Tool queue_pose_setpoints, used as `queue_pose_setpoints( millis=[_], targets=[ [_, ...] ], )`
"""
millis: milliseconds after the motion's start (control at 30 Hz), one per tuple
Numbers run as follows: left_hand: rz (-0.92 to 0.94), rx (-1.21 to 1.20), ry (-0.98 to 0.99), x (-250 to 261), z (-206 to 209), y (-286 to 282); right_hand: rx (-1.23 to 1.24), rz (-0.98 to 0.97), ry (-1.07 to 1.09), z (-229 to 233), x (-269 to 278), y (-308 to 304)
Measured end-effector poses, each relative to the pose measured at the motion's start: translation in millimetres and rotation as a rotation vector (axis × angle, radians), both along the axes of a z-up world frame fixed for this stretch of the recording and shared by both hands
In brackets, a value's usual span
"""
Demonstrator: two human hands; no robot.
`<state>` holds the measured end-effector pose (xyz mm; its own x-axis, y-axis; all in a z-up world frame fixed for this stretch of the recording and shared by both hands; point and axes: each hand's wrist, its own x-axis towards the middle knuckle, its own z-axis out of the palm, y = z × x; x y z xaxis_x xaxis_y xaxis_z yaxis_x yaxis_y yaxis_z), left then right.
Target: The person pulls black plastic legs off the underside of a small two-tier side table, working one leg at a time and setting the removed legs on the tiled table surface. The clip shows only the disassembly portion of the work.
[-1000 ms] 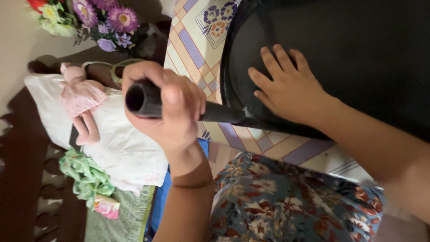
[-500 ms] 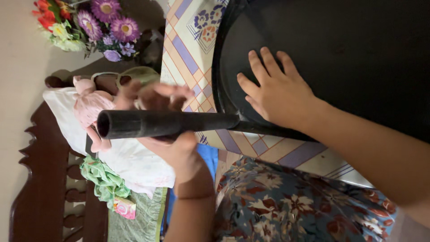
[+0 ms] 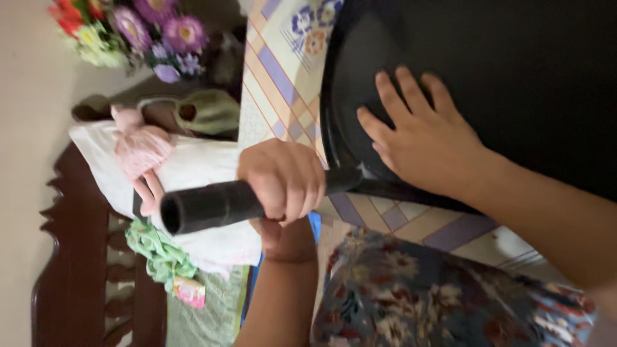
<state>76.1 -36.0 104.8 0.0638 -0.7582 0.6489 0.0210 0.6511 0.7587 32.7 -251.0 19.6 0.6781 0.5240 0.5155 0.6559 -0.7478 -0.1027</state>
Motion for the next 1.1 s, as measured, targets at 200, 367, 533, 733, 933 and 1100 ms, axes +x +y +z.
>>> queue_pose_setpoints(
  millis=[200, 367, 533, 733, 933, 1100],
  targets=[
    [0.772, 0.005, 0.004, -45.1, -16.3, 1.1, 0.051, -0.011, -0.042, -9.0, -0.8, -3.1],
    [1.655, 0.047, 0.008, -106.8, -41.0, -30.2, 0.045, -0.003, -0.051, -16.6, -1.5, -1.8],
    [1.015, 0.001, 0.07, -64.8, -25.8, -7.6, 0.028, -0.011, -0.039, -16.6, -0.3, -3.9],
    [0.282, 0.038, -0.004, -12.6, -8.7, 1.1, 0.021, 0.0, -0.039, -4.6, 1.6, -2.4],
    [1.281, 0.046, 0.147, -84.7, -51.3, -8.3, 0.055, 0.002, -0.01, -8.8, -1.4, -4.2],
    [1.531, 0.081, 0.199, -95.8, -56.2, -25.5, 0.039, 0.001, 0.003, -14.0, 1.2, 0.0]
  ],
)
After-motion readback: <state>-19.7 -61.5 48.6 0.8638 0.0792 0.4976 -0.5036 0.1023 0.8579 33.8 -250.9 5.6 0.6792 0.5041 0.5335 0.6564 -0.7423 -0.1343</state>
